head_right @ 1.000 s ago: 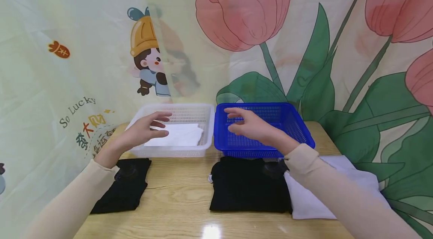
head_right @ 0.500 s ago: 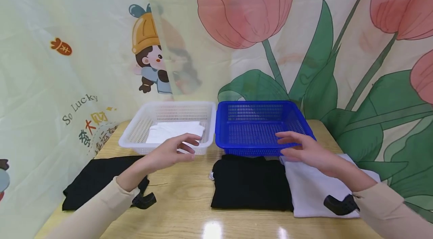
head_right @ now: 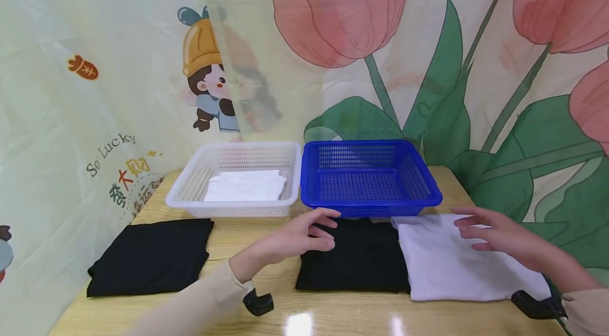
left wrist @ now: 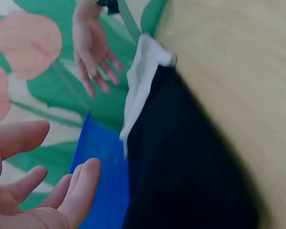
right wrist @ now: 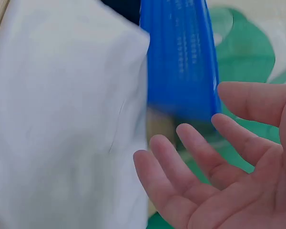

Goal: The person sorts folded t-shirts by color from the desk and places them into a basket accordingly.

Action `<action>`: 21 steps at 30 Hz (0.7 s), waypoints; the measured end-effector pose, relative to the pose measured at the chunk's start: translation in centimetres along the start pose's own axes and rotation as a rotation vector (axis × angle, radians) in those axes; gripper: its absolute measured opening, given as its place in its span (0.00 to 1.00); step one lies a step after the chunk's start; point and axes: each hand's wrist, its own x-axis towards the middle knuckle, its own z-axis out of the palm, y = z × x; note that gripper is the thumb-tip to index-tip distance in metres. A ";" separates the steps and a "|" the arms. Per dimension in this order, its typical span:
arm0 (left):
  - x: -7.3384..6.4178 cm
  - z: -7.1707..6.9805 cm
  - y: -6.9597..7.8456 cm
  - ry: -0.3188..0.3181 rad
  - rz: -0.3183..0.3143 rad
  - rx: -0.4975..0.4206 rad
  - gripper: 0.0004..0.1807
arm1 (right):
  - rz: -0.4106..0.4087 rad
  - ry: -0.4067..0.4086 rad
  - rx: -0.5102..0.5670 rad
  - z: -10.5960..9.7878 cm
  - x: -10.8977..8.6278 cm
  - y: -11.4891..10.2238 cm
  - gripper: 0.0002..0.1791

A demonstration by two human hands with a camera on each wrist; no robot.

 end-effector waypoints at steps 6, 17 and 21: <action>3.0 4.2 0.1 -0.062 -0.032 -0.253 0.34 | 0.100 0.017 -0.069 -1.7 -0.5 2.6 0.42; 8.2 10.0 -0.3 -0.052 -0.116 -0.459 0.34 | 0.177 0.022 -0.173 -3.3 -0.2 4.7 0.44; 9.5 11.3 -0.2 -0.041 -0.152 -0.496 0.34 | 0.179 0.050 -0.253 -3.6 -0.2 5.4 0.42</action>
